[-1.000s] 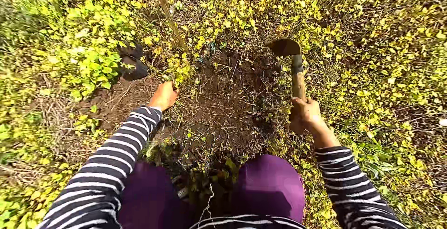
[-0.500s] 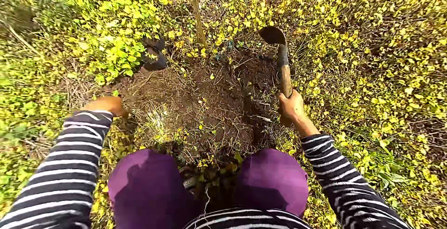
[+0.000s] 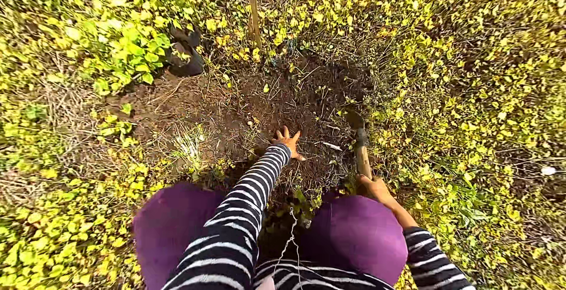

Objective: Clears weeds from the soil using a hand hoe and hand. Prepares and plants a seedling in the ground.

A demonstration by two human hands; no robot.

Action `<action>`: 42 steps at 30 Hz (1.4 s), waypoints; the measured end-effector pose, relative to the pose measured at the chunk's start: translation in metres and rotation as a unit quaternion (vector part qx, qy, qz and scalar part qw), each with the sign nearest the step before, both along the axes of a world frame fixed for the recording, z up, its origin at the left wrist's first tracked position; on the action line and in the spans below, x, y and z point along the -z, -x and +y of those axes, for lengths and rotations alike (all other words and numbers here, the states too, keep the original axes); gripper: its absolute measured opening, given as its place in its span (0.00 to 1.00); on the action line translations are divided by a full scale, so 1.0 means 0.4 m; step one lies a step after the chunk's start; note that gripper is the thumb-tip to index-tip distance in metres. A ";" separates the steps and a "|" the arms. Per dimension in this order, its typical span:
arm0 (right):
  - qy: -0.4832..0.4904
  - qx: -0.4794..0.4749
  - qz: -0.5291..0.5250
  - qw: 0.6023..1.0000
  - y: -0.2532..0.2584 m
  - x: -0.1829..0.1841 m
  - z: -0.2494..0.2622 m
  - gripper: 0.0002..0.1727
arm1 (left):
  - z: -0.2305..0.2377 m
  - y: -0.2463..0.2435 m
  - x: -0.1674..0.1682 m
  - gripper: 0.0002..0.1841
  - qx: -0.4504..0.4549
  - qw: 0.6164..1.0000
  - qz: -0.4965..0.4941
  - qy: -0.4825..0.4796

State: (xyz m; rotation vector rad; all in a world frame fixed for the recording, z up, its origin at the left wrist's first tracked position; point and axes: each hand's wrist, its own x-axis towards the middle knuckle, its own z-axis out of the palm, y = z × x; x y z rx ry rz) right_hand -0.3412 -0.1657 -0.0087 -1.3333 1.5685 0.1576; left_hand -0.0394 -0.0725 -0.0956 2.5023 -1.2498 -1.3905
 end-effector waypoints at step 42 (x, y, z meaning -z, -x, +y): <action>-0.030 -0.204 0.167 0.964 -0.232 -0.045 0.025 0.19 | 0.535 -0.563 -0.050 0.69 0.080 0.967 -0.236 0.050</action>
